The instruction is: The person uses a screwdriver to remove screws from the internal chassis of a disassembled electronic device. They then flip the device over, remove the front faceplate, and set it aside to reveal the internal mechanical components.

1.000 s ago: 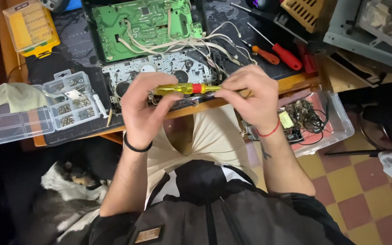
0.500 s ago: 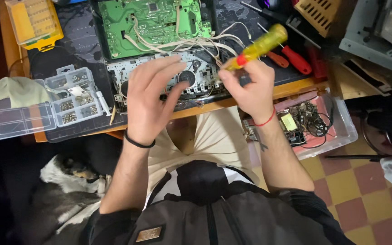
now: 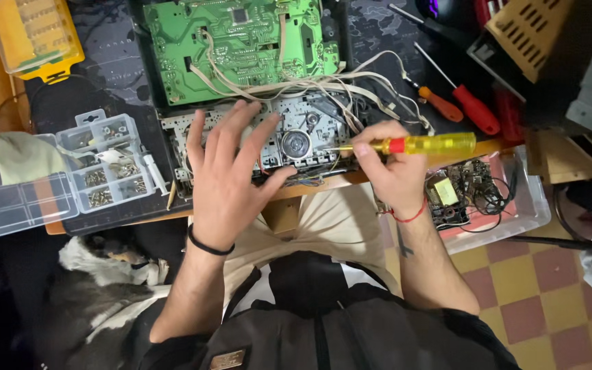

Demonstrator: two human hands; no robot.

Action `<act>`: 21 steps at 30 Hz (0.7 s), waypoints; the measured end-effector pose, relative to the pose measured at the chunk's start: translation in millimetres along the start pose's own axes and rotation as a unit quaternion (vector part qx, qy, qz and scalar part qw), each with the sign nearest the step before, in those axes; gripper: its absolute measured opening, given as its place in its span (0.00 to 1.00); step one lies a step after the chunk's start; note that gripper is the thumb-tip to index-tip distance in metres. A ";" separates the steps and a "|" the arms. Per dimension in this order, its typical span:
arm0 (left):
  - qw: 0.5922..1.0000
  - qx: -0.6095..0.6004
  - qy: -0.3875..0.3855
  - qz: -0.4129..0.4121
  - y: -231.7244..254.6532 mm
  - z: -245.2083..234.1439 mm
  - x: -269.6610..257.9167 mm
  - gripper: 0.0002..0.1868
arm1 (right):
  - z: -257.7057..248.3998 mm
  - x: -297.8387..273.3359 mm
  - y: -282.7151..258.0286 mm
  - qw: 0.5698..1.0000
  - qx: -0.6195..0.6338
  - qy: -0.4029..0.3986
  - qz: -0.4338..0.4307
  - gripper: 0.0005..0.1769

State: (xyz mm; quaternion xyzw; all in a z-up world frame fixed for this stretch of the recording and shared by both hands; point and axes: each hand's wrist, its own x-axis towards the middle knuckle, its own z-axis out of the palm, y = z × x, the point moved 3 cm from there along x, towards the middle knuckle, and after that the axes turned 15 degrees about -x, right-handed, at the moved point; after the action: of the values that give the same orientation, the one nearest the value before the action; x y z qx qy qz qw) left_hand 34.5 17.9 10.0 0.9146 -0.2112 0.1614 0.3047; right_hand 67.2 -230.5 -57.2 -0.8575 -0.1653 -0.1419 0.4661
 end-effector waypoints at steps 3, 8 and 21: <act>1.000 -0.001 0.007 0.003 2.4 -1.0 3.1 0.27 | 0.7 9.8 -16.0 0.997 -0.018 -0.029 -0.071 0.08; 1.000 -0.002 0.005 -0.016 -1.6 2.2 3.1 0.24 | 2.9 5.4 -7.1 0.997 0.007 -0.037 -0.062 0.11; 1.000 -0.013 0.001 -0.027 -5.0 4.5 3.0 0.25 | 6.6 7.7 -11.3 0.995 0.004 -0.040 -0.088 0.07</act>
State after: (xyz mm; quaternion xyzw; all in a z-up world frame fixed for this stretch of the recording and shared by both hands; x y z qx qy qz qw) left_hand 40.3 17.8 5.4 0.9156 -0.1881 0.1515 0.3215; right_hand 70.1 -217.9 -49.1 -0.8425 -0.2592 -0.1478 0.4485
